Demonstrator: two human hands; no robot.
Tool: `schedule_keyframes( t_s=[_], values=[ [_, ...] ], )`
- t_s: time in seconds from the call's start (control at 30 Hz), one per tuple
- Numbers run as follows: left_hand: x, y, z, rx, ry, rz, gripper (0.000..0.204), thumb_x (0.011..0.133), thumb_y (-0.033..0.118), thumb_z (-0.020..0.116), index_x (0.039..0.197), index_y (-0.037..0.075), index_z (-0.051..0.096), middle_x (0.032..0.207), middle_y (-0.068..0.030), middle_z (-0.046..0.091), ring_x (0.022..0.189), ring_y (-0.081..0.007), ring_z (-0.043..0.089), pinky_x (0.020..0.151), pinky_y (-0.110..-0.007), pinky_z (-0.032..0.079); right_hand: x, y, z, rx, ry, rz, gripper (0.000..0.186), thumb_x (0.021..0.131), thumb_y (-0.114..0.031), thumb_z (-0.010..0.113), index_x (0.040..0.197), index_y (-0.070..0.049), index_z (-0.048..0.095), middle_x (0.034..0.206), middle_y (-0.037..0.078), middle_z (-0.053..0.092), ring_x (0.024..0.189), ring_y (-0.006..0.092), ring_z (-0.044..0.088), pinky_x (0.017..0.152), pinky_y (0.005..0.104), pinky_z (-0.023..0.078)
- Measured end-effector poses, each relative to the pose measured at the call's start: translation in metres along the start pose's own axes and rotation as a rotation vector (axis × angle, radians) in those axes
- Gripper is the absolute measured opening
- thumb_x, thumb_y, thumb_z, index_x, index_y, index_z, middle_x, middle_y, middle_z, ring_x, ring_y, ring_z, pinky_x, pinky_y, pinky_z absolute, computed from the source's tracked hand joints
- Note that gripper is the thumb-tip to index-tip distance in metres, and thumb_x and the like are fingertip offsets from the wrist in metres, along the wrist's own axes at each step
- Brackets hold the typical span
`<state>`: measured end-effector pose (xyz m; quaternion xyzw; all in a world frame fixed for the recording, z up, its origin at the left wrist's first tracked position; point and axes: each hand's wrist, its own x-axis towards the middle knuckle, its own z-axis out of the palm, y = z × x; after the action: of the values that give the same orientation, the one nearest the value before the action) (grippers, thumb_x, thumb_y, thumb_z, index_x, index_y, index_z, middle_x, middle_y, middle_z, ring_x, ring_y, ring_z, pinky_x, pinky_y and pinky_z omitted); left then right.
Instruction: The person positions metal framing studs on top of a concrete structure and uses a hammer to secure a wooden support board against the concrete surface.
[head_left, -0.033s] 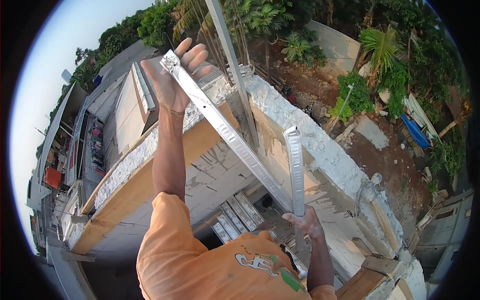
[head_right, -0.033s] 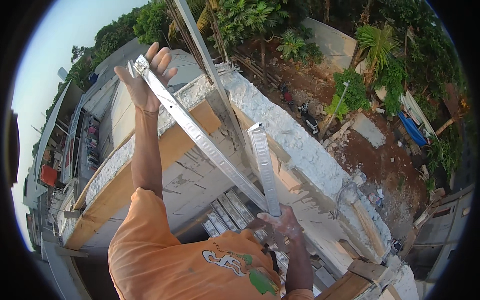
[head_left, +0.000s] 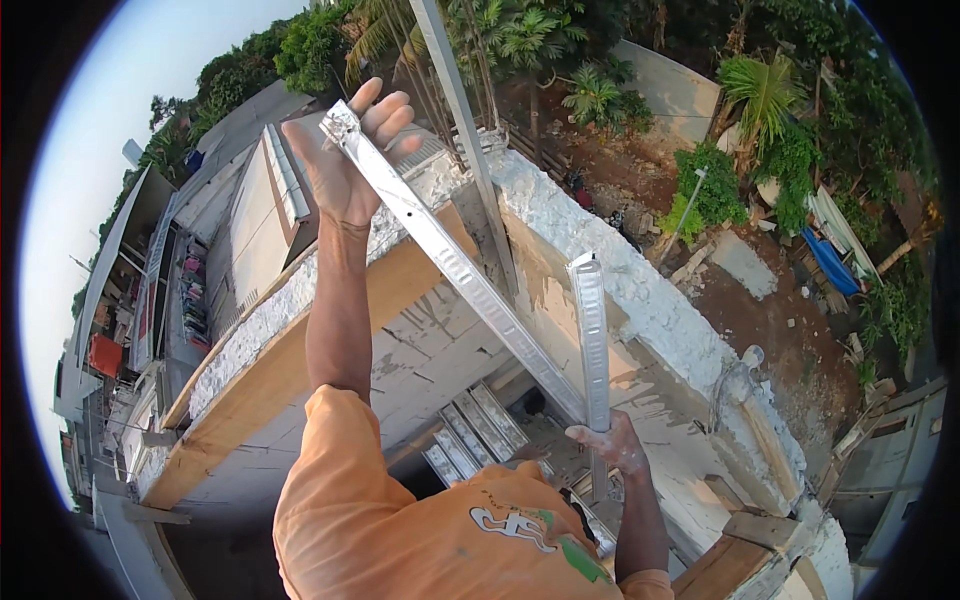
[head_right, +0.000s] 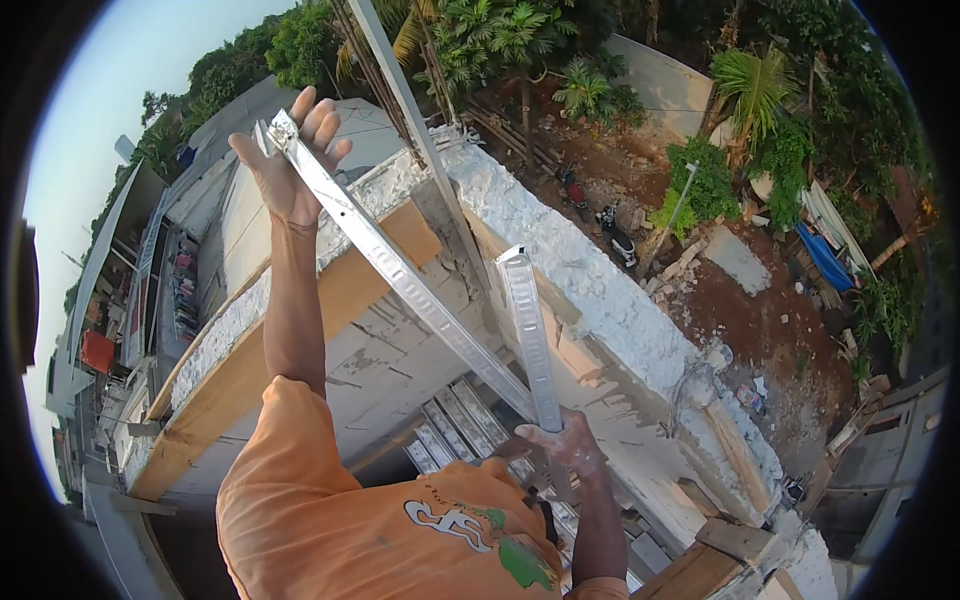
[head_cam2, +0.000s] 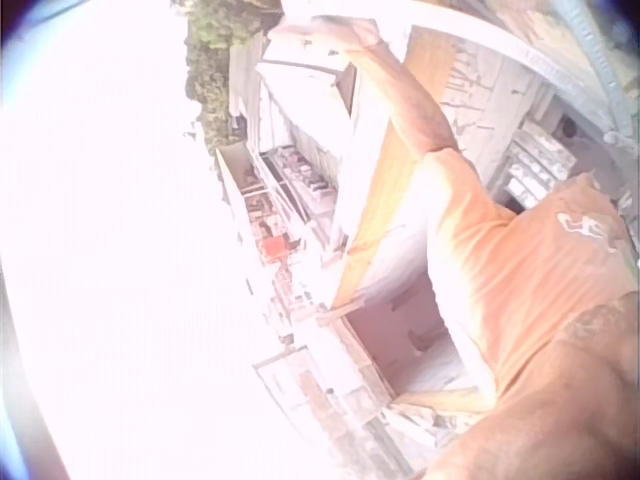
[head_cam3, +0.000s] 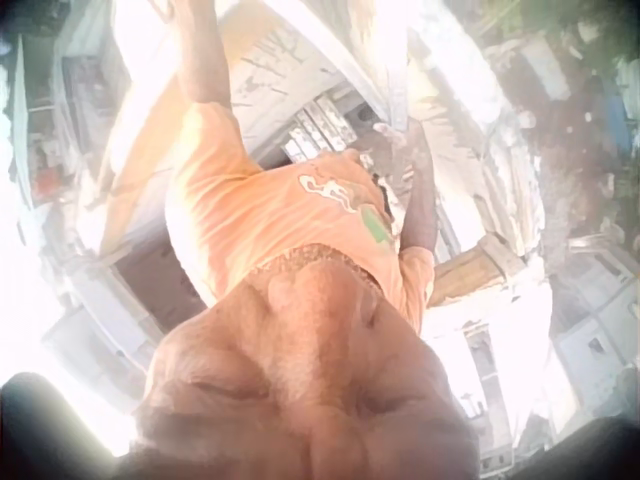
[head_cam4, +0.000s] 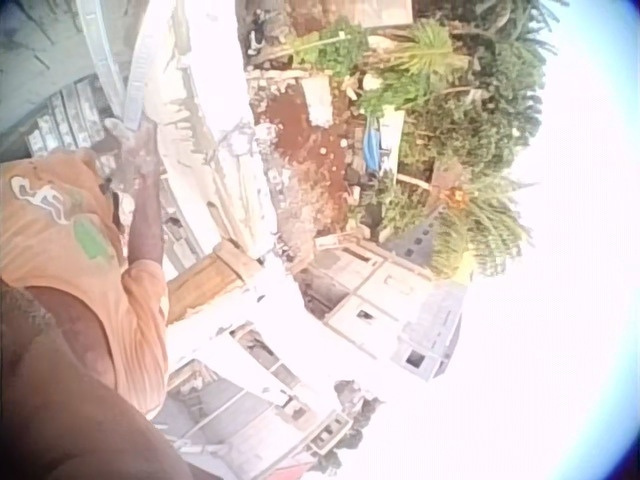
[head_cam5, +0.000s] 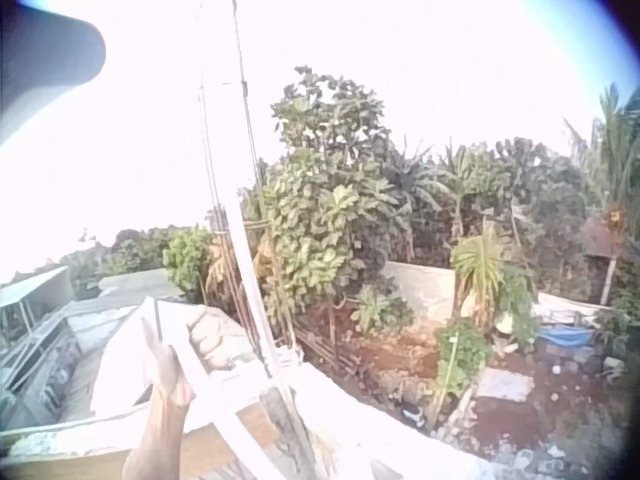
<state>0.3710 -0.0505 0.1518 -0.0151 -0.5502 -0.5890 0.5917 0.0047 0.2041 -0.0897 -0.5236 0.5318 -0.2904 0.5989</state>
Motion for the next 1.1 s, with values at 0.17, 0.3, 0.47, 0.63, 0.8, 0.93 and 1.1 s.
schedule_keyframes(
  t_s=[0.17,0.3,0.47,0.63,0.8,0.93,1.1],
  values=[
    [0.001,-0.01,0.002,-0.122,0.017,-0.015,0.032,0.105,0.017,0.043,0.129,-0.003,0.051,0.105,-0.0155,0.064,0.089,-0.0232,0.067,0.08,-0.041,0.058,-0.002,-0.013,-0.004,-0.044,0.053,-0.051,0.061,0.079,-0.043,0.082,0.118,0.0,0.066,0.102,0.011,0.072,0.094,0.0184,0.066,0.086,0.0343,0.051],
    [-0.027,0.008,-0.026,-0.298,0.147,0.0,0.023,0.105,0.01,0.041,0.116,-0.007,0.051,0.086,-0.0078,0.049,0.066,-0.0125,0.045,0.066,-0.029,0.042,0.008,-0.002,0.009,-0.083,0.111,-0.157,0.057,0.078,-0.046,0.08,0.105,0.002,0.065,0.085,0.011,0.068,0.081,0.0212,0.065,0.075,0.0372,0.051],
    [-0.043,0.04,-0.099,-0.232,0.21,-0.026,0.014,0.103,0.007,0.044,0.106,-0.005,0.05,0.076,-0.003,0.041,0.057,-0.0113,0.04,0.061,-0.027,0.042,0.001,-0.003,0.007,-0.271,0.223,-0.157,0.06,0.083,-0.056,0.07,0.109,-0.002,0.064,0.096,0.02,0.069,0.093,0.0406,0.066,0.08,0.0469,0.051],
    [-0.058,0.061,-0.117,-0.092,0.376,0.007,0.01,0.102,0.003,0.044,0.107,-0.005,0.048,0.074,-0.0019,0.037,0.055,-0.0124,0.037,0.057,-0.028,0.039,0.009,0.002,0.015,-0.257,0.22,-0.271,0.072,0.081,-0.067,0.063,0.12,-0.006,0.063,0.109,0.019,0.065,0.103,0.0365,0.063,0.089,0.0484,0.049],
    [-0.068,0.091,-0.154,-0.026,0.431,-0.036,0.008,0.101,0.001,0.043,0.105,-0.005,0.048,0.071,-0.0016,0.035,0.055,-0.0125,0.036,0.055,-0.028,0.038,0.006,-0.009,0.011,-0.274,0.201,-0.295,0.066,0.081,-0.062,0.067,0.108,-0.002,0.064,0.1,0.018,0.066,0.098,0.038,0.064,0.084,0.0476,0.05],
    [-0.075,0.091,-0.169,-0.022,0.435,-0.043,0.014,0.101,0.002,0.044,0.109,-0.008,0.05,0.074,-0.0032,0.038,0.057,-0.013,0.037,0.056,-0.028,0.038,0.006,-0.009,0.012,-0.269,0.215,-0.335,0.058,0.081,-0.057,0.07,0.095,-0.002,0.064,0.094,0.018,0.066,0.091,0.0394,0.065,0.079,0.0479,0.05],
    [-0.078,0.09,-0.185,0.084,0.513,-0.003,0.02,0.101,0.003,0.045,0.116,-0.009,0.05,0.079,-0.0052,0.041,0.062,-0.015,0.04,0.059,-0.029,0.042,0.005,-0.01,0.012,-0.302,0.224,-0.328,0.054,0.081,-0.052,0.071,0.1,-0.001,0.064,0.095,0.018,0.066,0.092,0.0386,0.065,0.08,0.0477,0.05]
  ],
)
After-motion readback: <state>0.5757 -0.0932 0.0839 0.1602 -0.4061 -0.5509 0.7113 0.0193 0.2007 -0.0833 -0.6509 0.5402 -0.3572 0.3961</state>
